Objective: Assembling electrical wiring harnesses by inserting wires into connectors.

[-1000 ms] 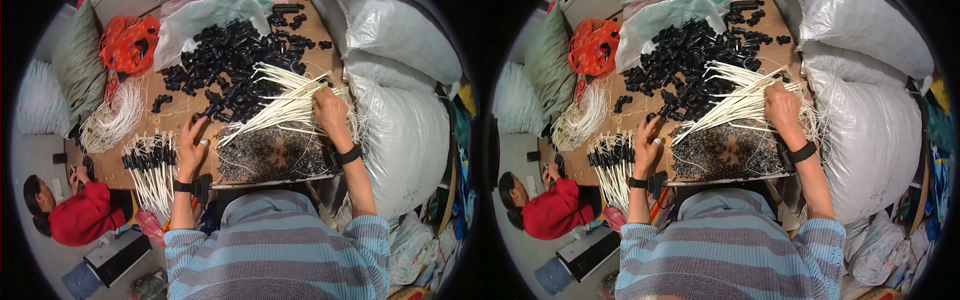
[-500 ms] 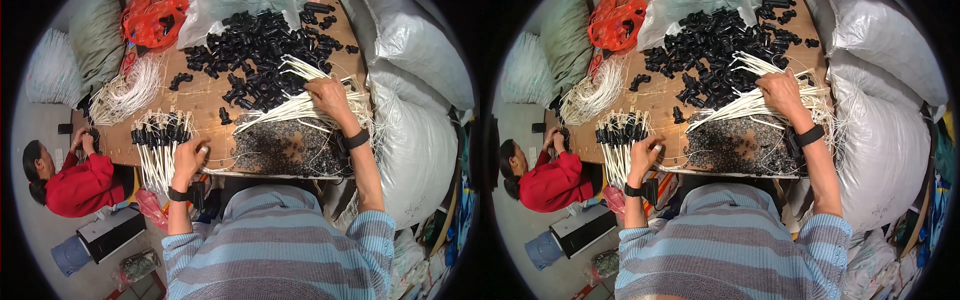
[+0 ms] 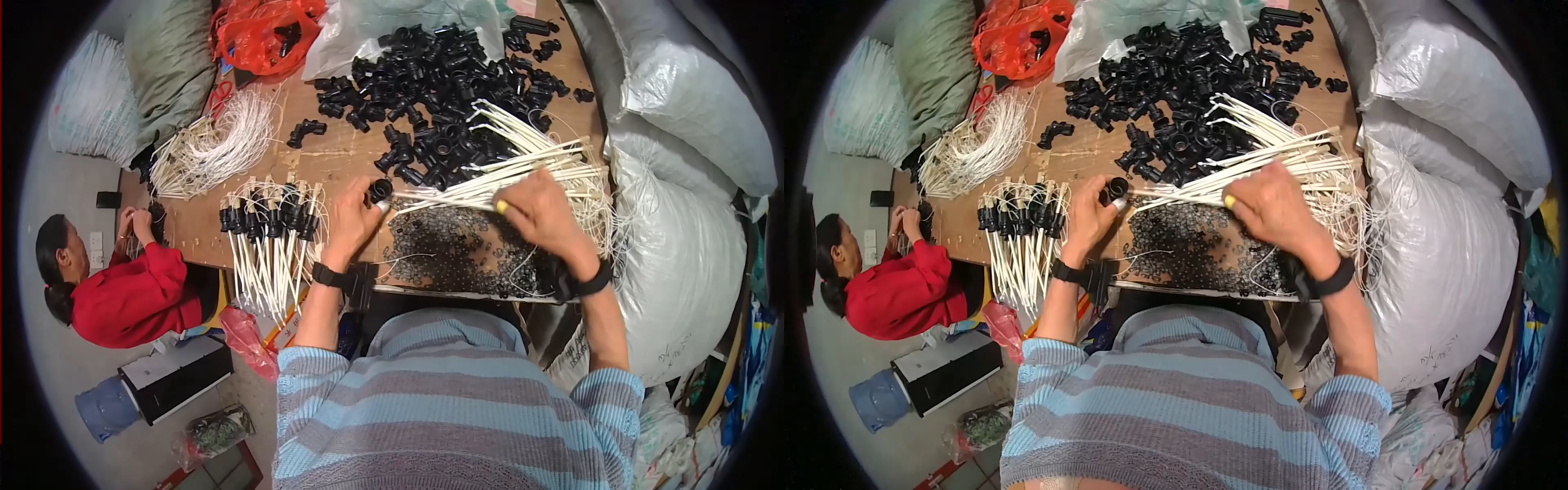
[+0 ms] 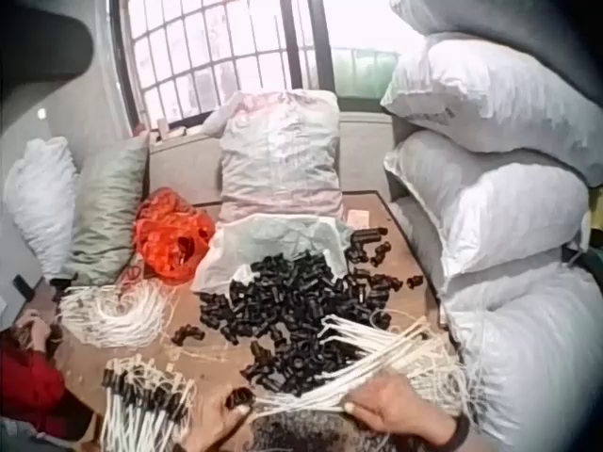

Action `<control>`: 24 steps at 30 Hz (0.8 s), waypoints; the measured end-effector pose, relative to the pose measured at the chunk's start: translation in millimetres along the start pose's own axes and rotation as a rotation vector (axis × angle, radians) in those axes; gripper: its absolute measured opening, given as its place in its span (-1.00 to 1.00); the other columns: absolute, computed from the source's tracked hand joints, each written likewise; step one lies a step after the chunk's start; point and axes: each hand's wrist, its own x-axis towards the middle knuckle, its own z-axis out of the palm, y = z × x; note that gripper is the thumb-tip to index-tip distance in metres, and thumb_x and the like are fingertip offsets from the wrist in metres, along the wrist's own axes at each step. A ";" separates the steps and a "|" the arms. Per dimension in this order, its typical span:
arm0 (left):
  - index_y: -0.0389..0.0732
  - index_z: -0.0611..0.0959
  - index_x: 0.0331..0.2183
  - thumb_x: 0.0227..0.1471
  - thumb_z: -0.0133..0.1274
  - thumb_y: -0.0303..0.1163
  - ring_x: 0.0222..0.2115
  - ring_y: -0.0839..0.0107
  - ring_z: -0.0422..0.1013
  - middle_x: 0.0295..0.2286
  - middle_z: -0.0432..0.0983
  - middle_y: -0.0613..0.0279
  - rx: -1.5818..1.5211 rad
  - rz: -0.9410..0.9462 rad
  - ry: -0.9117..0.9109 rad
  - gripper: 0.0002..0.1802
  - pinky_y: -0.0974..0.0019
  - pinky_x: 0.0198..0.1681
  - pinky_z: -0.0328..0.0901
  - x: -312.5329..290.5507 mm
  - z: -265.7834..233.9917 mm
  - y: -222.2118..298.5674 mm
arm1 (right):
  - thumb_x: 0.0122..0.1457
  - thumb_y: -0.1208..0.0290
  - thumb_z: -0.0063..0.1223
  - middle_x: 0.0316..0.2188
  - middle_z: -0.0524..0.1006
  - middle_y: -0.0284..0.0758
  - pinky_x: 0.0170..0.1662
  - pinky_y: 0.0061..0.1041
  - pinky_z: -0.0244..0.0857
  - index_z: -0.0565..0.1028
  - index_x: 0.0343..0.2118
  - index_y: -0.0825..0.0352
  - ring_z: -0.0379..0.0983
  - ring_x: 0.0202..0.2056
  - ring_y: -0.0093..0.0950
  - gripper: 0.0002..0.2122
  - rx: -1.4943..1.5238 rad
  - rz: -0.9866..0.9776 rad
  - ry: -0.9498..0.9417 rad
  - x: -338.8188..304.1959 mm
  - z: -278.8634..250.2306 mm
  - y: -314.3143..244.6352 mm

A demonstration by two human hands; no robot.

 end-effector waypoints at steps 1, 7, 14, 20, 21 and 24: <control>-0.23 0.58 -0.30 -0.13 0.06 -0.63 -0.44 0.44 0.41 -0.39 0.47 0.23 -0.162 -0.160 -0.031 -0.76 0.33 -0.41 0.28 -2.7 2.6 3.3 | 0.07 0.46 0.10 -0.54 0.54 -0.31 -0.30 -0.29 0.22 0.52 -0.46 0.28 0.41 -0.48 -0.29 -0.96 0.064 0.068 0.012 -6.8 7.2 -9.1; -0.32 0.46 -0.16 -0.10 -0.09 -0.77 -0.28 0.42 0.48 -0.29 0.49 0.17 -0.824 -0.434 0.097 -0.62 0.42 -0.20 0.42 -18.5 10.4 -13.8 | 0.07 0.47 0.08 -0.66 0.51 -0.27 -0.47 -0.39 0.31 0.55 -0.39 0.31 0.47 -0.60 -0.30 -0.92 0.093 0.055 -0.073 -29.3 41.3 -24.4; -0.34 0.51 -0.08 0.02 -0.16 -0.77 -0.22 0.38 0.50 -0.21 0.52 0.10 -1.092 -0.518 0.192 -0.60 0.41 -0.19 0.46 -33.8 2.8 -18.2 | 0.15 0.54 -0.06 -0.59 0.58 -0.30 -0.54 -0.57 0.36 0.54 -0.17 0.39 0.54 -0.61 -0.57 -0.79 0.495 0.333 -0.033 -35.1 42.7 -42.9; -0.31 0.49 -0.05 0.01 -0.15 -0.76 -0.29 0.47 0.47 -0.22 0.48 0.17 -1.217 -0.494 0.008 -0.57 0.46 -0.28 0.43 -33.0 -1.5 0.3 | 0.11 0.48 0.05 -0.62 0.54 -0.31 -0.56 -0.49 0.31 0.57 -0.16 0.26 0.49 -0.63 -0.41 -0.78 0.239 0.186 0.037 -44.6 49.8 -42.6; -0.31 0.49 -0.04 -0.02 -0.18 -0.78 -0.31 0.49 0.45 -0.26 0.47 0.18 -1.241 -0.500 -0.017 -0.54 0.47 -0.30 0.41 -32.3 -1.0 1.9 | 0.10 0.47 0.07 -0.62 0.53 -0.31 -0.56 -0.48 0.31 0.57 -0.17 0.26 0.49 -0.62 -0.40 -0.78 0.165 0.118 0.049 -45.1 47.9 -43.0; -0.30 0.44 -0.02 -0.04 -0.19 -0.78 -0.32 0.51 0.44 -0.24 0.43 0.19 -1.330 -0.469 0.026 -0.51 0.50 -0.32 0.40 -33.2 3.0 -7.7 | 0.09 0.45 0.10 -0.61 0.54 -0.29 -0.56 -0.45 0.30 0.58 -0.17 0.27 0.48 -0.61 -0.36 -0.78 0.352 0.277 0.105 -45.4 40.7 -48.3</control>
